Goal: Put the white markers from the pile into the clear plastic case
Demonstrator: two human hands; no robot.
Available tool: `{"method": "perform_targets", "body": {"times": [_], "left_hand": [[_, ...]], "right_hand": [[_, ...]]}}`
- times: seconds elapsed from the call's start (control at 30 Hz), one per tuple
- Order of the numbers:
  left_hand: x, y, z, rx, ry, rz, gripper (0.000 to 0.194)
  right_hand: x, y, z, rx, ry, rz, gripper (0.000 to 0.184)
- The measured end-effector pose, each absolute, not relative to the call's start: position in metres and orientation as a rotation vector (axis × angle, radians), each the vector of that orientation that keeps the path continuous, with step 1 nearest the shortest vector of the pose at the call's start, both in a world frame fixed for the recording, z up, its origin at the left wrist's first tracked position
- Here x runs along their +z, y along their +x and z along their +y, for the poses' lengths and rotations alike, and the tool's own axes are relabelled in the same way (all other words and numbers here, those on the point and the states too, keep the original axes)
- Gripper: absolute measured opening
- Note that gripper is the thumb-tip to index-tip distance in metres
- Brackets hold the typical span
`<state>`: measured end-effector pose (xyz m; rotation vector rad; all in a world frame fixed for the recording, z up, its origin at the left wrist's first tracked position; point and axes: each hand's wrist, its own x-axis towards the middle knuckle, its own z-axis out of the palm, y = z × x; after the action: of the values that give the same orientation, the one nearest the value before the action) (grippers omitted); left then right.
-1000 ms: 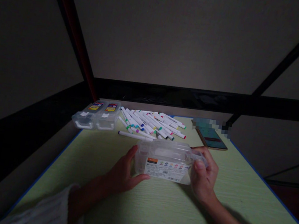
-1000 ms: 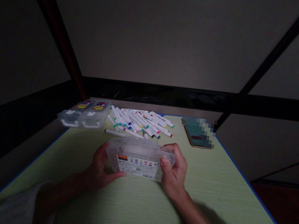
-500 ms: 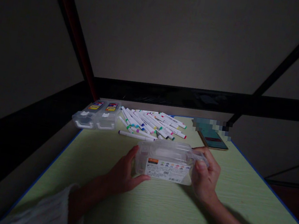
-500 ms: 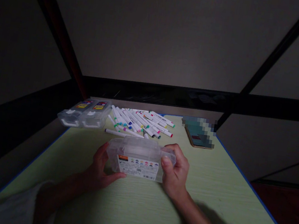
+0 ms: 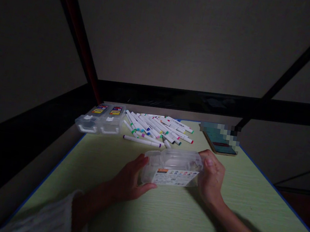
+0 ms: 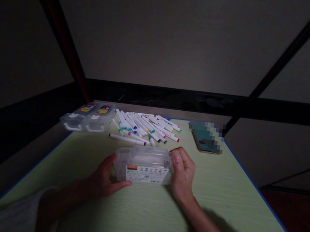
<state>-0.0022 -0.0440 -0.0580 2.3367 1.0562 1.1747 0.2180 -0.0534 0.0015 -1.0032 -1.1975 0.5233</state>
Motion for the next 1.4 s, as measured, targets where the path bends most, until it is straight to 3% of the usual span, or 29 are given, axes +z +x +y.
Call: {"method": "perform_targets", "body": {"times": [0.63, 1.0, 1.4], "left_hand": [[-0.033, 0.005, -0.047, 1.172, 2.461, 0.974, 0.084], [-0.017, 0.017, -0.050, 1.096, 2.248, 0.842, 0.075], [0.014, 0.072, -0.040, 1.515, 2.057, 0.777, 0.032]], "right_hand": [[-0.006, 0.218, -0.048, 0.607, -0.957, -1.126, 0.034], [-0.002, 0.224, -0.046, 0.569, -1.016, -1.152, 0.037], [0.003, 0.245, -0.036, 0.319, -1.057, -1.057, 0.041]]}}
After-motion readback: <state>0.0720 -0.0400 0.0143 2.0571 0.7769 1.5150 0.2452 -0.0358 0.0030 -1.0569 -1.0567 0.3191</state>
